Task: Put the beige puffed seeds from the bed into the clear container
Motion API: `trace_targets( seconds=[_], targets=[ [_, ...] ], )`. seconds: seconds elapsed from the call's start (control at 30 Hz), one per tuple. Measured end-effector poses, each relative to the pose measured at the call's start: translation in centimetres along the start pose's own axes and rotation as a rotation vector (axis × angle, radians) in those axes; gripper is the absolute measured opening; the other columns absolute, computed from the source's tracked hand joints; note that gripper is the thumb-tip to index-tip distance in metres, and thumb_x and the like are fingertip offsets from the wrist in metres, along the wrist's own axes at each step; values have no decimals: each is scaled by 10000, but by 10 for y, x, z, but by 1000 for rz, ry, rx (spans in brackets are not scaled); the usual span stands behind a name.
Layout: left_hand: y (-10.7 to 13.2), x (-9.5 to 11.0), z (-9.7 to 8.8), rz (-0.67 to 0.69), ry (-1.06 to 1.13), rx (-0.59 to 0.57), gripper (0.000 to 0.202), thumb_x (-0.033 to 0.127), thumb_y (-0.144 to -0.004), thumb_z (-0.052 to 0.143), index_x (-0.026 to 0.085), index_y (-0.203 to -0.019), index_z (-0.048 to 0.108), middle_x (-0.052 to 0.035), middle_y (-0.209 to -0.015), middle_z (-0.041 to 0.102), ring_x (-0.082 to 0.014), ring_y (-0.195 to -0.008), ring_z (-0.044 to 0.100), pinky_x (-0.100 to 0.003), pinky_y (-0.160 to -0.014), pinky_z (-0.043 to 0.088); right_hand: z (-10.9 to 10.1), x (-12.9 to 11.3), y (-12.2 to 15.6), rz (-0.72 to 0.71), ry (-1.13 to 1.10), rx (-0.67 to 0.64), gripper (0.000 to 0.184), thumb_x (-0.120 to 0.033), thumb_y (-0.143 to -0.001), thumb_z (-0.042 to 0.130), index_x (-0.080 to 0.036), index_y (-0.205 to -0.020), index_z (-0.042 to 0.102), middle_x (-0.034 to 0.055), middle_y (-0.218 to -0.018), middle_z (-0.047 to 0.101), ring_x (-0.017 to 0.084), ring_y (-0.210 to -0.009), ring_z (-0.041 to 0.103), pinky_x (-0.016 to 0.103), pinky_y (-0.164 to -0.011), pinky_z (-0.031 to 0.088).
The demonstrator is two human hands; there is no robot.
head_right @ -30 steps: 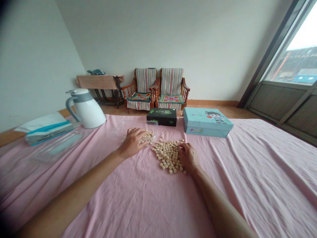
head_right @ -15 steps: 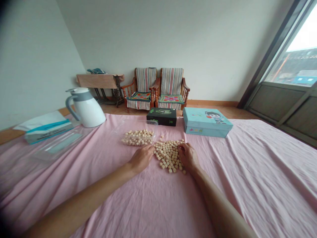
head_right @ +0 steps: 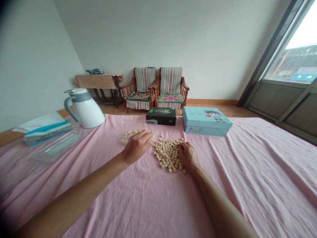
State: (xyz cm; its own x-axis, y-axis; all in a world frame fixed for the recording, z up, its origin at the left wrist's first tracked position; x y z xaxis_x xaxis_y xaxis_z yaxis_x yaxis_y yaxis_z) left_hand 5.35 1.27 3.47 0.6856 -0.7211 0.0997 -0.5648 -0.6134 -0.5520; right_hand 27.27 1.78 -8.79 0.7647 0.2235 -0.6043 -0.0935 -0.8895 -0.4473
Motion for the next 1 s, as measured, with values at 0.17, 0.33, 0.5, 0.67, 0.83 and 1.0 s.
trace_targets(
  seconds=[0.17,0.33,0.5,0.67,0.83,1.0],
  targets=[
    [20,19,59,-17,-86,-408,234,85,-888,356,173,-995,545,-80,-1011,614,-185,-831,633,-273,-673,488,1,1,0,-4,1,-5,233,-246,-785,467,-166,-898,654,78,-894,637,192,-783,614,304,-707,481],
    [16,6,81,-122,-139,-466,246,85,-889,331,150,-989,546,-126,-974,638,-233,-825,649,-310,-659,486,1,-1,0,-13,1,-5,237,-248,-788,463,-155,-900,651,83,-878,634,189,-766,615,297,-691,481],
    [20,1,84,-153,-144,-455,255,74,-884,326,146,-982,550,-138,-969,642,-242,-816,650,-316,-657,481,0,-1,0,-20,2,3,229,-248,-787,461,-167,-895,647,77,-882,637,188,-765,613,301,-689,484],
    [27,21,59,-21,-133,-443,261,37,-863,336,154,-953,551,-104,-980,626,-194,-792,637,-272,-636,481,2,1,0,-19,5,-8,219,-242,-777,468,-177,-884,649,72,-882,636,193,-782,611,307,-710,486],
    [1,12,9,32,-81,-136,216,101,-881,395,172,-1029,536,-67,-983,613,-186,-896,611,-285,-758,497,2,2,0,-14,10,-13,235,-242,-780,464,-171,-903,651,76,-895,633,197,-795,610,308,-720,479],
    [-7,-8,-12,-59,-80,113,291,141,-888,425,168,-1174,471,-97,-1135,573,-196,-1021,570,-312,-851,471,2,0,0,-12,16,-12,239,-240,-782,459,-169,-895,657,75,-879,632,195,-778,606,310,-715,477]
  ],
)
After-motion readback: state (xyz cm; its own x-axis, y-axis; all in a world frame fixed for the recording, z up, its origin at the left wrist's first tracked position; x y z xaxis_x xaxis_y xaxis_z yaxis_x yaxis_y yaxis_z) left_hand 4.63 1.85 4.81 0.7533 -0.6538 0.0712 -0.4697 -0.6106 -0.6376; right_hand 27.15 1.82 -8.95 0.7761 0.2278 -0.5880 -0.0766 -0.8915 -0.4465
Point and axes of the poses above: each hand's wrist, its own y-axis away from the middle knuckle, its own z-axis out of the palm, x = y × z, the point moved 7 cm from there along -y, towards the middle knuckle
